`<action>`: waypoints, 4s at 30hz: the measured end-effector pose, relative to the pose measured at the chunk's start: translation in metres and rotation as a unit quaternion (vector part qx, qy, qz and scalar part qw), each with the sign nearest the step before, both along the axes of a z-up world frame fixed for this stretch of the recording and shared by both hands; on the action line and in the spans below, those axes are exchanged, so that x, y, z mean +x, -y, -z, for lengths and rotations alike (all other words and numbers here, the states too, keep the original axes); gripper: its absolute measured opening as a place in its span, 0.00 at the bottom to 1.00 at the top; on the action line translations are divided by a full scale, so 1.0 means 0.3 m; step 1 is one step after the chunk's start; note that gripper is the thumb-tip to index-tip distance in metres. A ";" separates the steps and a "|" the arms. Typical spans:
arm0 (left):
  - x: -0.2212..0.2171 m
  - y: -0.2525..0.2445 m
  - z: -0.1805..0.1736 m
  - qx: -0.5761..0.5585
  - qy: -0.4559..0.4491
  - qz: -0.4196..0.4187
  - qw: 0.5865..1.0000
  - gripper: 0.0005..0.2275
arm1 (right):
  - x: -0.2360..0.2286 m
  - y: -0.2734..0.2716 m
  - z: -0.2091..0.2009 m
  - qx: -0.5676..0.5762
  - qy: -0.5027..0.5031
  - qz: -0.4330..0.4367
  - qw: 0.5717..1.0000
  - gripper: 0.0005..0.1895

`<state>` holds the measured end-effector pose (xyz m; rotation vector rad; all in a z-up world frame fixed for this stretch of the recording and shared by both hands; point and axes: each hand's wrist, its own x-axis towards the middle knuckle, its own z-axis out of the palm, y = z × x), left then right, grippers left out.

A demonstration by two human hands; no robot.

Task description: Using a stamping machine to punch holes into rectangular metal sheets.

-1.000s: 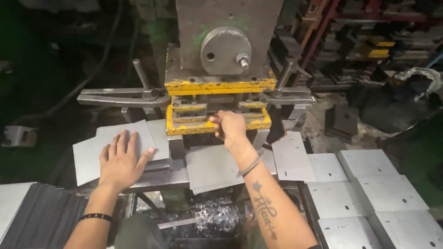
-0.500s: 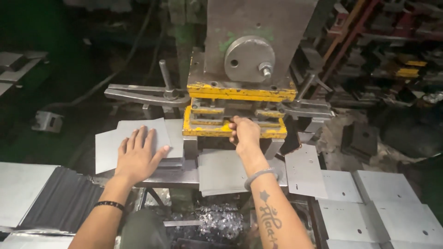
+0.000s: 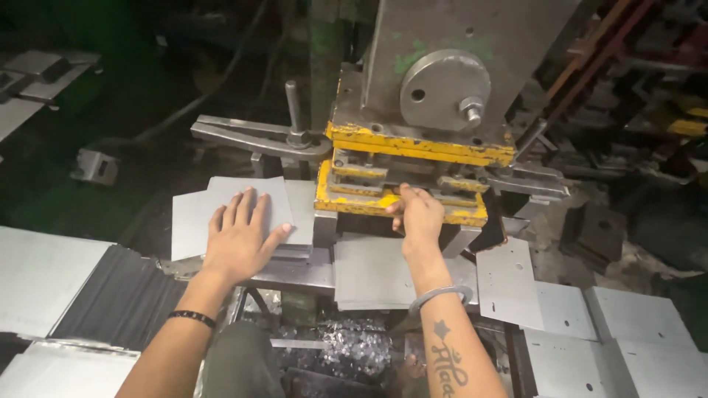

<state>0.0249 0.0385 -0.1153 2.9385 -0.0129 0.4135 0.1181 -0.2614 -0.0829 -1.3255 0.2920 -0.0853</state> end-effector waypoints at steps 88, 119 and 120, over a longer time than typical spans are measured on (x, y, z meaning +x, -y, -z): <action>0.030 0.049 -0.003 0.015 -0.080 0.016 0.997 0.38 | -0.357 0.049 0.025 0.243 0.062 0.011 0.968 0.06; 0.023 0.056 0.000 0.006 -0.032 0.003 0.999 0.39 | 0.079 0.005 0.016 0.075 -0.113 0.000 0.991 0.04; 0.021 0.057 -0.001 0.005 -0.035 0.004 0.999 0.39 | 0.083 0.016 0.023 0.079 -0.099 0.005 0.992 0.03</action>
